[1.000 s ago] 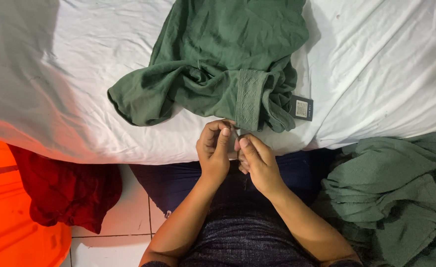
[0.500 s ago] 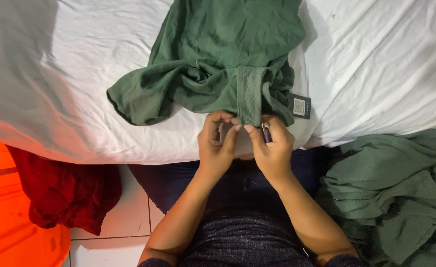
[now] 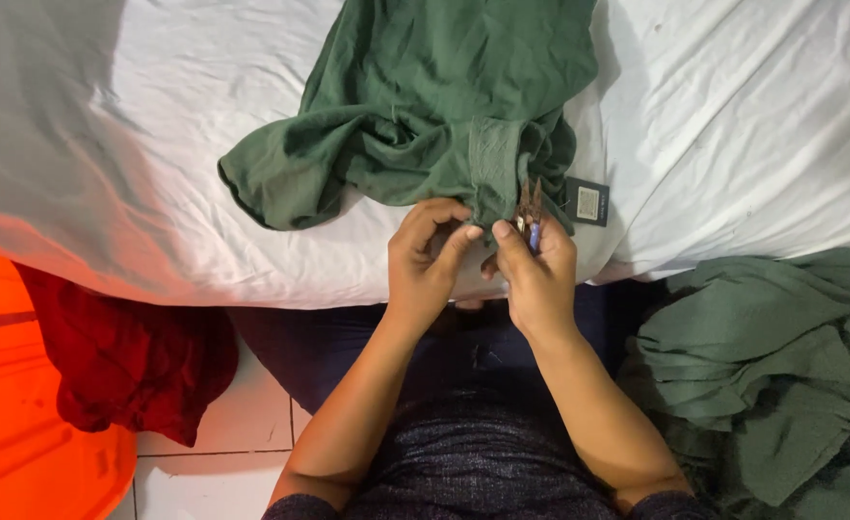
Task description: Trimming loose threads from a green garment using small scissors or snips
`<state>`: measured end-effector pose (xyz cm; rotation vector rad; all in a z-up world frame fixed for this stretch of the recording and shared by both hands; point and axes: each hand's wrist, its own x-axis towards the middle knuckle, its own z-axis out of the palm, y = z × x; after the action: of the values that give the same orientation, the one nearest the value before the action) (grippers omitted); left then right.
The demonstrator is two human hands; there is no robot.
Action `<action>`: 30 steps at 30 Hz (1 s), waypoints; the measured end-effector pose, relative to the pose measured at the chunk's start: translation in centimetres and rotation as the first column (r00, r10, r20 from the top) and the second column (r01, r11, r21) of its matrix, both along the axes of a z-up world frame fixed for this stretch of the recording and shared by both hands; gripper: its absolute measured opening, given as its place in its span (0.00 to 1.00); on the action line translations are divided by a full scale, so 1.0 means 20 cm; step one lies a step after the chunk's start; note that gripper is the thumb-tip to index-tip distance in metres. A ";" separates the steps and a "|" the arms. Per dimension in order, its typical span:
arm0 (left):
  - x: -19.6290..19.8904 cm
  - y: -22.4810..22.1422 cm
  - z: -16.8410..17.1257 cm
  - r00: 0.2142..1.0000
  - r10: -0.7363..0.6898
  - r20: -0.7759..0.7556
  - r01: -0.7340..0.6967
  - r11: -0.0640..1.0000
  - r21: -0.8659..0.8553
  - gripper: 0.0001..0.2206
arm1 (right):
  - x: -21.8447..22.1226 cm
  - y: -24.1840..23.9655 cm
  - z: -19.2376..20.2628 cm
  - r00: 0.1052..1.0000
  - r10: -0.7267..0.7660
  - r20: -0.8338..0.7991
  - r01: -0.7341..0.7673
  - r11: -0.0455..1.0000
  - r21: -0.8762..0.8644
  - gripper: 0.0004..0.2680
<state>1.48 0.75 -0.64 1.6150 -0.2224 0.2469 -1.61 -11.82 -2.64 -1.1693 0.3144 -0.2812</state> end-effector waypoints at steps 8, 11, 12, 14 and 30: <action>0.01 0.02 -0.13 0.971 0.020 -0.240 -0.078 0.969 -0.236 0.04 | 0.06 -0.01 -0.05 1.000 0.020 0.022 -0.020 1.000 0.003 0.07; 0.03 0.02 -0.18 0.995 0.024 -0.099 -0.034 0.994 -0.100 0.07 | 0.07 -0.02 -0.12 0.999 0.023 0.026 -0.023 0.999 -0.028 0.07; 0.03 0.01 -0.20 1.000 0.026 -0.001 -0.026 1.000 0.013 0.11 | 0.07 -0.02 -0.15 0.999 0.027 0.030 -0.025 0.998 -0.052 0.06; 0.04 0.03 -0.20 0.999 0.014 -0.034 -0.015 0.999 -0.036 0.07 | 0.08 -0.01 -0.10 0.999 0.026 0.021 -0.026 1.000 0.008 0.06; 0.06 0.03 -0.29 0.981 0.024 -0.193 -0.091 0.934 -0.345 0.05 | 0.10 -0.01 -0.07 1.000 0.018 0.013 -0.018 0.999 0.043 0.07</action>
<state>2.75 1.31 -6.39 1.2777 0.0152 0.1680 0.45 -11.96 -3.97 -1.1270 0.2976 -0.2648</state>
